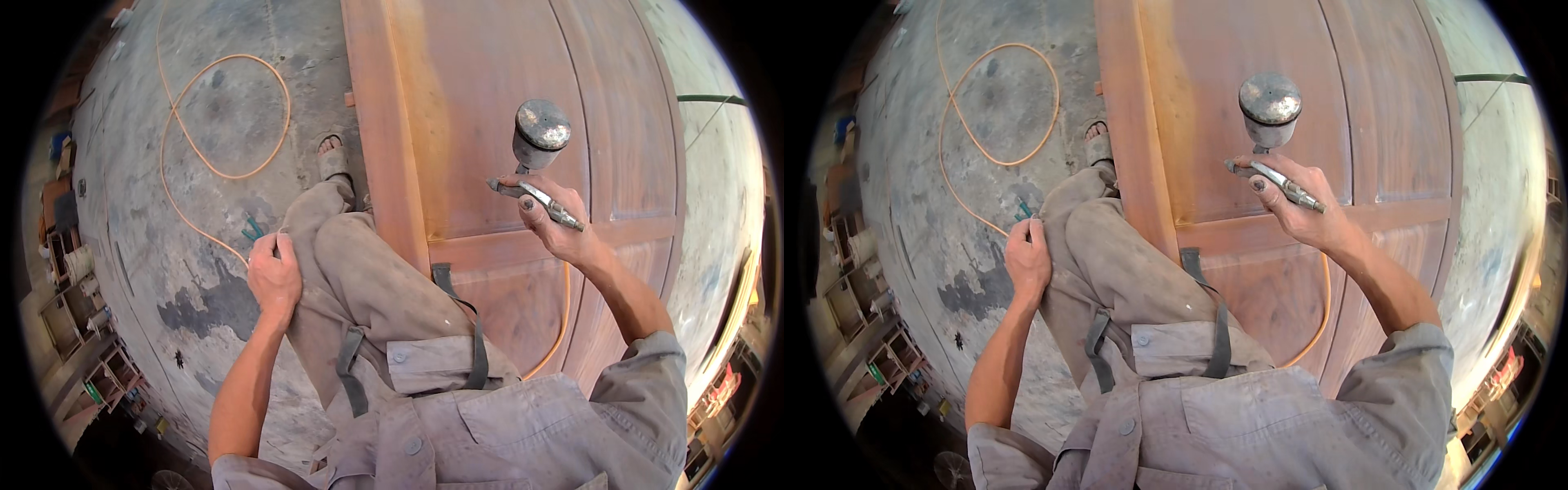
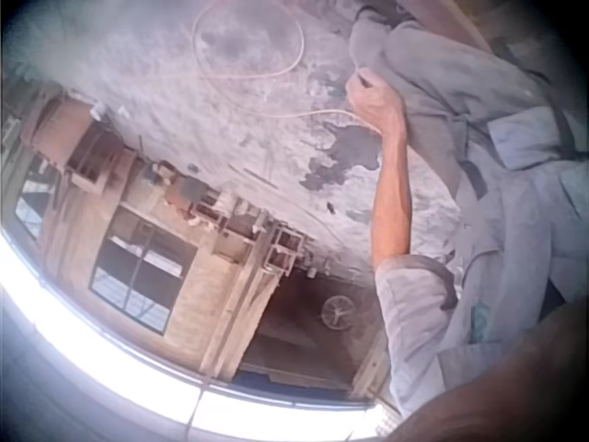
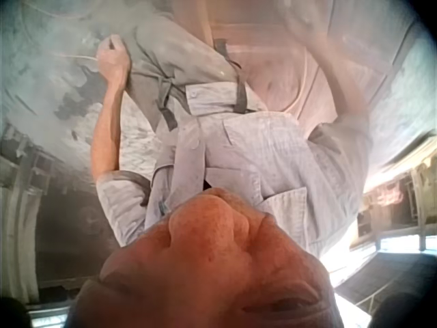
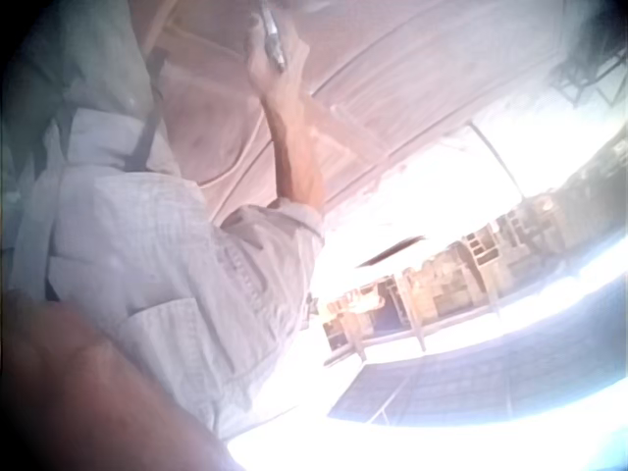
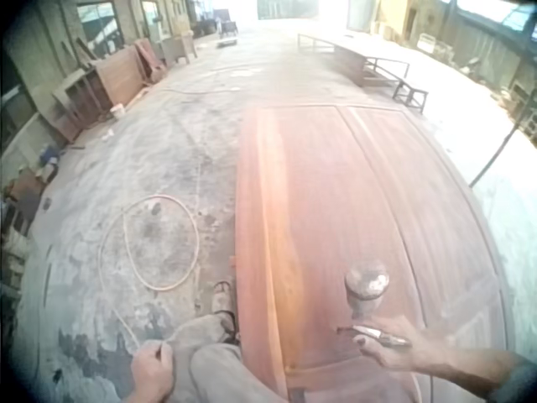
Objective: The person uses a spray gun to apply a coat of finish to a large wooden panel. They repeatedly test the spray pattern on their left palm to check the flow before applying it to the wood surface. The person moves the spray gun in steady horizontal strokes across the panel.
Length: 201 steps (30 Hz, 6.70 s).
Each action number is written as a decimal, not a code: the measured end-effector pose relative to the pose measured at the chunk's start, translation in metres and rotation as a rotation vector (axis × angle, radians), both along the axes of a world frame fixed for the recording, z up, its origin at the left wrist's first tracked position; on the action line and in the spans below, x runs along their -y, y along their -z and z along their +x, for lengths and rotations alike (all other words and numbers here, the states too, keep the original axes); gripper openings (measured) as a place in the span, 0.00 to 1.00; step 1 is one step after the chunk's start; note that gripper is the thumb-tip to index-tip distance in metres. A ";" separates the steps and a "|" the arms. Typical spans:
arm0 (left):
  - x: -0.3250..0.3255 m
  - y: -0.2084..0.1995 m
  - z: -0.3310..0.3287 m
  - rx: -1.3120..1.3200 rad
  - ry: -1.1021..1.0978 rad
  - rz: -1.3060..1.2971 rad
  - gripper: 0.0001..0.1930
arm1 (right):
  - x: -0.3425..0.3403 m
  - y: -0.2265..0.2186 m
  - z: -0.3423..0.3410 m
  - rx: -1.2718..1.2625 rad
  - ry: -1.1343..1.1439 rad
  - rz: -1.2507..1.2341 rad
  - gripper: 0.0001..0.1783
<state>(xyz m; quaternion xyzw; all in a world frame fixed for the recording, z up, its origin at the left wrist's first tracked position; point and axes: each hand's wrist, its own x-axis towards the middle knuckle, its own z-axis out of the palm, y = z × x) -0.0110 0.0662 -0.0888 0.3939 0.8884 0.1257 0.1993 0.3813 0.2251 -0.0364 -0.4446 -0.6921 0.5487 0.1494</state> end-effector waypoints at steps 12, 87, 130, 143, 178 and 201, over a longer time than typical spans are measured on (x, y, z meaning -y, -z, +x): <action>-0.001 0.000 -0.001 0.005 0.032 0.001 0.18 | -0.011 0.005 0.008 -0.007 0.061 -0.082 0.21; 0.000 0.005 -0.005 0.008 0.048 0.027 0.15 | -0.015 0.005 0.009 -0.060 0.001 -0.028 0.20; -0.003 -0.002 -0.002 -0.012 0.030 0.023 0.15 | -0.040 0.011 -0.009 -0.077 0.182 0.024 0.19; -0.005 -0.004 0.003 -0.009 0.027 0.016 0.17 | -0.015 0.015 0.008 -0.027 0.103 0.049 0.21; -0.005 -0.002 0.000 -0.003 -0.001 -0.014 0.19 | 0.044 0.011 0.012 -0.068 -0.139 -0.099 0.21; -0.298 0.091 0.071 0.318 -0.296 0.259 0.35 | -0.131 0.013 -0.070 -0.058 0.176 0.087 0.21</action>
